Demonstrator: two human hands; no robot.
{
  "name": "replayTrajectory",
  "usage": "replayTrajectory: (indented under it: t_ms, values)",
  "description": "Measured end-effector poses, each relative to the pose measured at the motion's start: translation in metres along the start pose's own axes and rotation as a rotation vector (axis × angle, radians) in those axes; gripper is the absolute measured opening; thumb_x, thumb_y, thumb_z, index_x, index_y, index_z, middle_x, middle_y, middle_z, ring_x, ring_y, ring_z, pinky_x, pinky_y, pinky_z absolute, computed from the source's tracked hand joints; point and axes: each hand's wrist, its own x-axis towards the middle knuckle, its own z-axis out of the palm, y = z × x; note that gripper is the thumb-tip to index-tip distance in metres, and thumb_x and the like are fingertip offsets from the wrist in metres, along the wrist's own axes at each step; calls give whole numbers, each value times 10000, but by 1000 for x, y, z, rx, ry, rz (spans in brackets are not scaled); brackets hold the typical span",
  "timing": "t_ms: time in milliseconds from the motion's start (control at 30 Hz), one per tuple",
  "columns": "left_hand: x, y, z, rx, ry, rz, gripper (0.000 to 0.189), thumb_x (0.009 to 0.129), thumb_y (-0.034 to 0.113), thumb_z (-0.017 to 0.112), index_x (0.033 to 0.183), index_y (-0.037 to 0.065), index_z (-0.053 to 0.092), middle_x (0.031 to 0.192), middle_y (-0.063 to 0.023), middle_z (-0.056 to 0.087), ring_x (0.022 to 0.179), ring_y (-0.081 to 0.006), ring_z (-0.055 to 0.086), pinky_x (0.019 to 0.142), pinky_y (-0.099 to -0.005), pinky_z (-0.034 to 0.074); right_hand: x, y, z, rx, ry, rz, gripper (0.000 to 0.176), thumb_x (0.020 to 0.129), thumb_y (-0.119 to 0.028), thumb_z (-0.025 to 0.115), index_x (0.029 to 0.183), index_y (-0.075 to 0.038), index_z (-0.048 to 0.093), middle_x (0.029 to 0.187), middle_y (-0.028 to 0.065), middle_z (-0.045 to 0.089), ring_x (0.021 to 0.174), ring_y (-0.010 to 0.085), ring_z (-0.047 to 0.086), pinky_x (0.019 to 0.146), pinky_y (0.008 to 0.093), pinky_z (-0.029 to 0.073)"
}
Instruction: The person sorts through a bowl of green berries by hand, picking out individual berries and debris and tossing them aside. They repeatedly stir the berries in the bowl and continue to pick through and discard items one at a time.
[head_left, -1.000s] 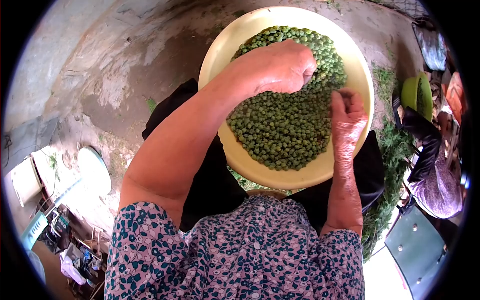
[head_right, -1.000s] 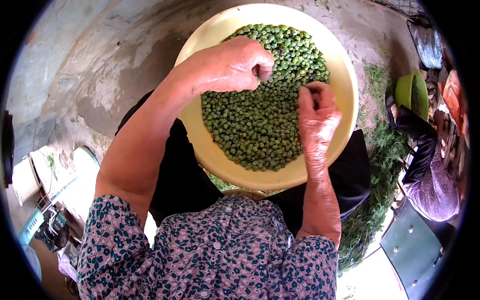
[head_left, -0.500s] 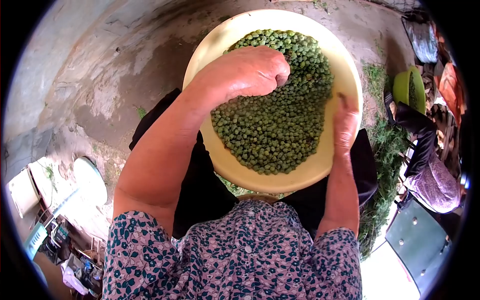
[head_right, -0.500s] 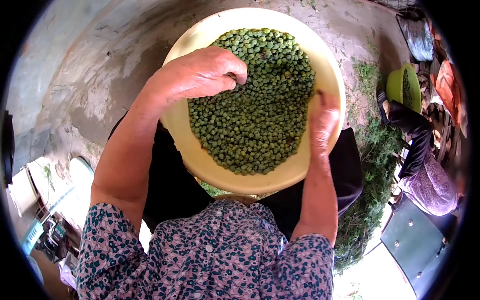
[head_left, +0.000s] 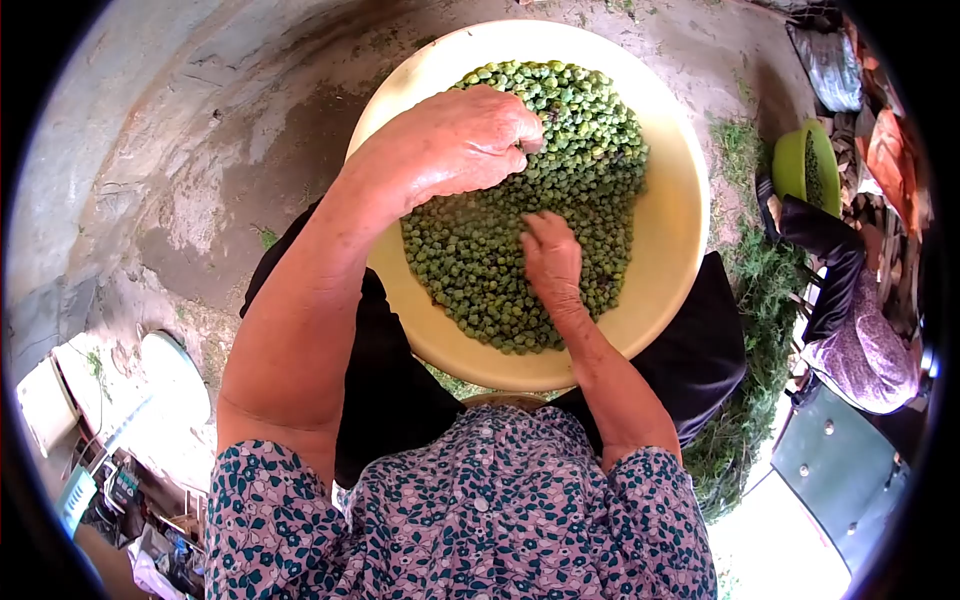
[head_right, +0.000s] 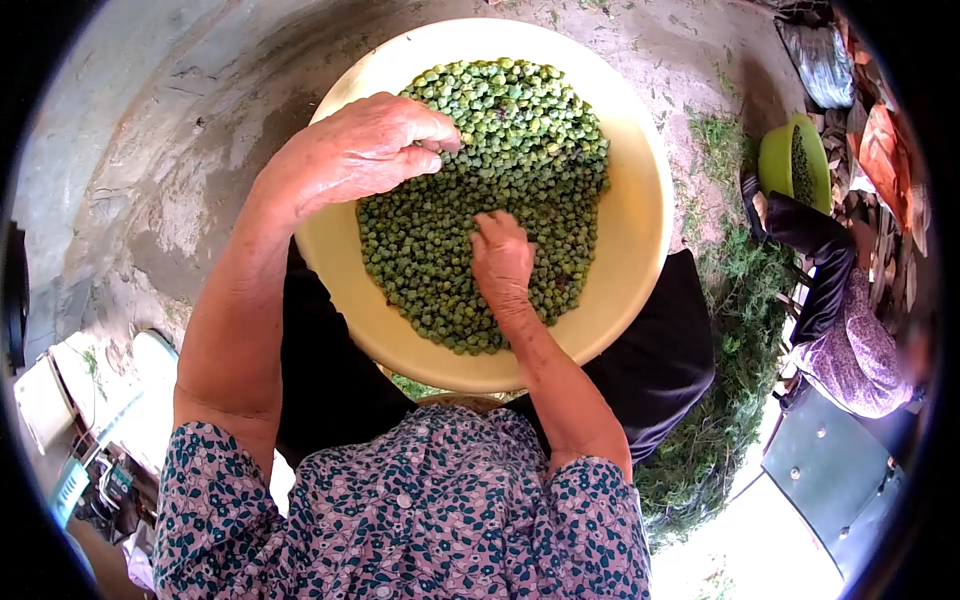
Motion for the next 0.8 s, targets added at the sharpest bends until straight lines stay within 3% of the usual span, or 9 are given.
replayTrajectory:
  t_ms: [67,133,167,200,333,433,567,633,800]
  values:
    - [-1,2,-2,4,-2,-24,242,834,165,566,1034,38,610,989,-109,623,980,-275,551,872,-363,432,7,13,-8,319,281,40,172,734,-20,659,906,-14,647,867,122,622,771,288,600,733,345,498]
    - [-1,6,-6,52,-28,-11,248,836,182,568,1031,33,606,970,-118,620,967,-287,550,866,-373,430,18,39,-12,291,385,322,193,745,-20,652,931,28,632,861,147,628,761,235,607,678,328,492]
    - [0,6,-6,53,-28,-12,248,836,182,568,1031,33,606,970,-118,620,967,-287,550,866,-373,430,25,55,-10,501,383,580,214,747,-22,656,932,76,610,866,175,630,687,221,596,638,323,490]
    - [1,5,-6,56,-38,-11,246,836,186,568,1023,32,605,965,-123,618,963,-292,549,862,-378,429,29,88,6,480,492,542,207,761,-28,663,919,91,602,818,161,632,614,193,573,573,311,483]
    - [3,-1,0,78,-9,44,236,833,190,570,1000,27,601,945,-135,613,952,-301,548,843,-392,430,56,90,-5,786,401,796,324,819,-77,643,1099,59,555,896,95,618,541,122,508,476,249,402]
    - [1,-4,0,69,15,79,231,827,189,575,990,26,599,931,-136,611,944,-305,551,835,-401,431,60,89,-5,832,273,903,356,818,-98,648,1134,32,550,913,84,611,585,132,527,510,254,416]
    - [4,-2,0,87,-8,39,229,821,185,582,988,28,598,925,-138,610,927,-309,557,824,-404,435,52,60,-33,1026,306,958,305,832,-110,628,1099,18,556,899,81,606,678,158,574,563,274,445]
    - [4,0,2,99,16,54,229,818,178,586,991,29,599,913,-141,611,914,-312,563,814,-406,440,43,49,-47,1409,255,817,153,848,-87,607,974,-19,554,841,66,605,749,190,614,594,291,488]
    - [12,12,15,76,-86,-85,200,817,179,599,957,36,594,860,-129,609,866,-309,583,767,-419,462,32,1,-76,1483,145,648,90,871,-77,576,937,-31,536,822,68,608,769,215,634,635,301,513]
